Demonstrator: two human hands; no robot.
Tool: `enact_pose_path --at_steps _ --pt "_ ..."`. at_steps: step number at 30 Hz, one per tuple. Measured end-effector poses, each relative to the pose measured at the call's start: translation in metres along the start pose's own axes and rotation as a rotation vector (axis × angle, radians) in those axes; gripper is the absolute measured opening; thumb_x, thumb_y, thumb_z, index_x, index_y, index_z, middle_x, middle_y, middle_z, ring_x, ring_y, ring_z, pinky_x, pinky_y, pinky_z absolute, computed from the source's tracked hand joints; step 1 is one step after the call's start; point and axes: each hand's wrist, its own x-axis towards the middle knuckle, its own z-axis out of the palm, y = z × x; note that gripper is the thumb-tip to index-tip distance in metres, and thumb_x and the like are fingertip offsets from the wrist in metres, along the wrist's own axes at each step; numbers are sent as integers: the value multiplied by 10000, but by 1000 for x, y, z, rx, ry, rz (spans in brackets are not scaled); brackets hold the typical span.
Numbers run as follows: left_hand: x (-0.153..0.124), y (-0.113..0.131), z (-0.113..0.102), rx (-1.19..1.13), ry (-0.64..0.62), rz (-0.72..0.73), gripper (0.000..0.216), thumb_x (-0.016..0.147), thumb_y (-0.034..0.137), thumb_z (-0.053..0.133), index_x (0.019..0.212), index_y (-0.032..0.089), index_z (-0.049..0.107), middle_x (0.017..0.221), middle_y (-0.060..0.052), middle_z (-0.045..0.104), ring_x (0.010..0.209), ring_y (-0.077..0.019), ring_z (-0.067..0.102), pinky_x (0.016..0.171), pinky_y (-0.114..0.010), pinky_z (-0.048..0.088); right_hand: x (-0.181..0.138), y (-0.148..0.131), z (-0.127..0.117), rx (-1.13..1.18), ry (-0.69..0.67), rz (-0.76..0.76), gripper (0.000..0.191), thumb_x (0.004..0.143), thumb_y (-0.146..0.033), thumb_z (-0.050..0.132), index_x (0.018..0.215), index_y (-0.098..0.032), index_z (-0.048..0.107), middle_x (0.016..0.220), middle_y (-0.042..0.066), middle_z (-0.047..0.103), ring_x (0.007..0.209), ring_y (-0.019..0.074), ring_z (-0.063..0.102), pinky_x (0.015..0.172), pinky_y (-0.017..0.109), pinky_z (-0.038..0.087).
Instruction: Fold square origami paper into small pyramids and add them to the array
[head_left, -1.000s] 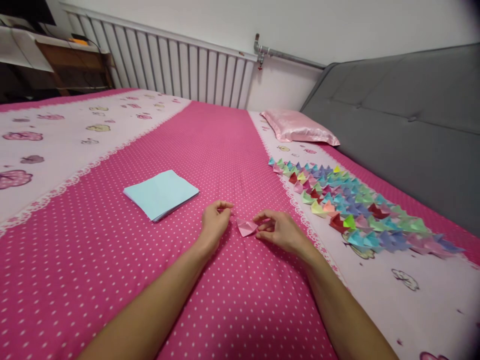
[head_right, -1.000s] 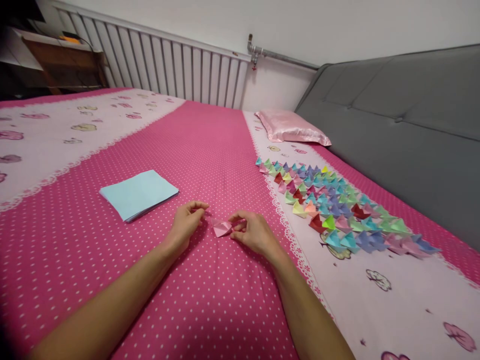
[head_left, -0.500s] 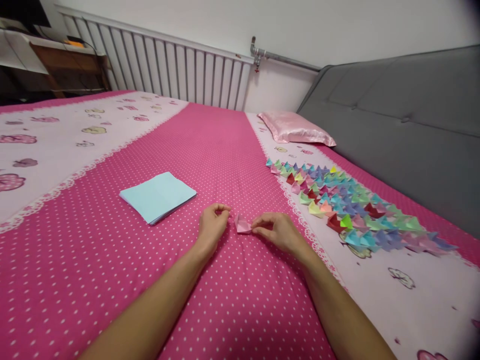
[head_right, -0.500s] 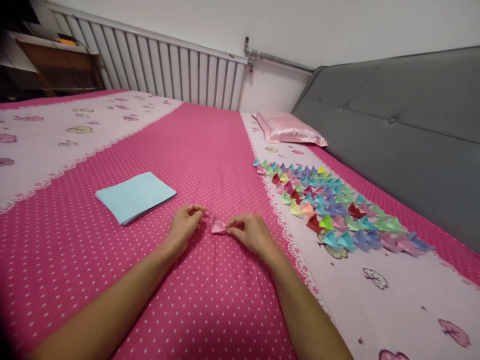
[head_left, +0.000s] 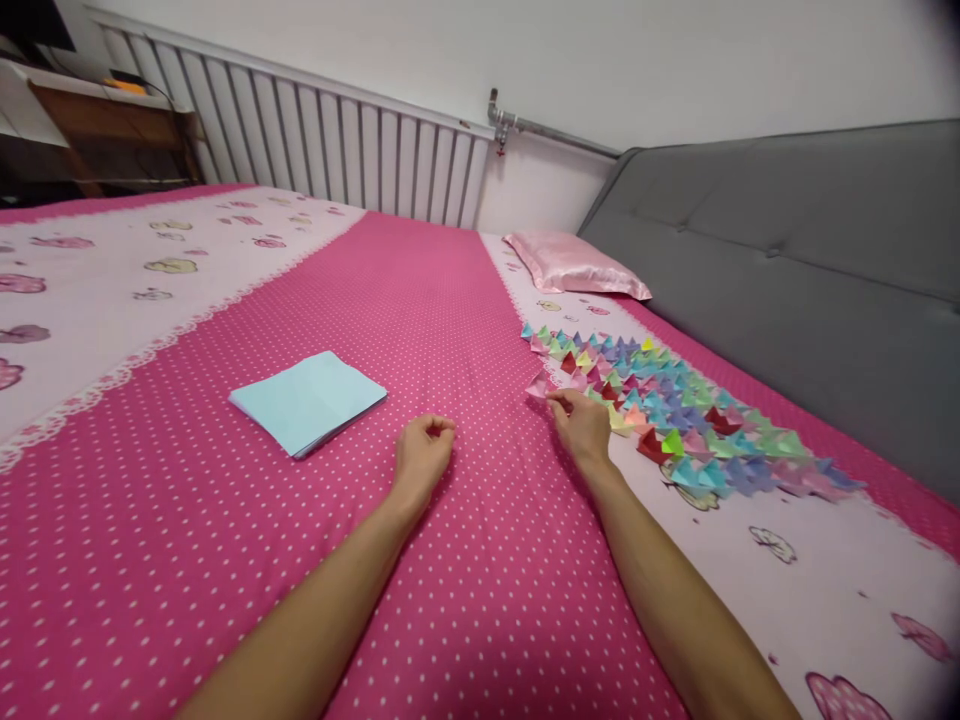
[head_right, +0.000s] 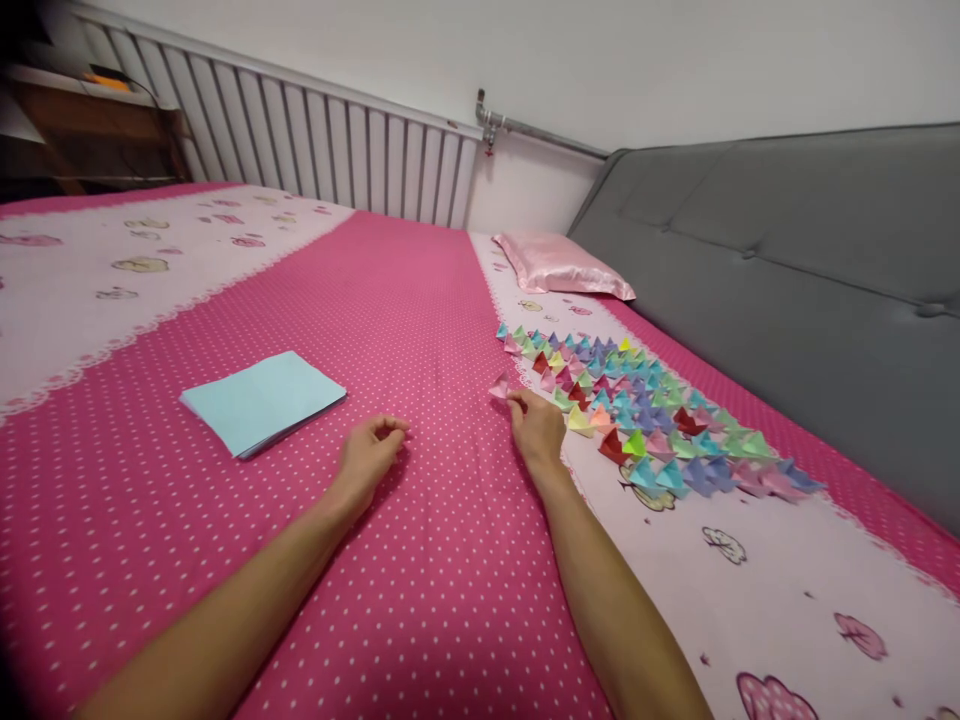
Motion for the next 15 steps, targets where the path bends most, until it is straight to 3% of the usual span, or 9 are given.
enact_pose_path --at_steps 4,15 --pt "1 0 -1 43 -11 56 202 657 212 488 764 145 646 670 -49 652 586 -144 581 536 -235 407 35 15 10 -202 37 84 252 803 -251 485 967 -240 677 875 46 709 803 208 632 692 300 448" --pt "0 3 -3 127 -24 67 194 659 176 482 752 166 652 676 -38 650 584 -143 577 555 -243 413 96 26 37 -356 -22 213 280 825 -206 456 1003 -215 672 940 125 681 867 251 623 706 329 435"
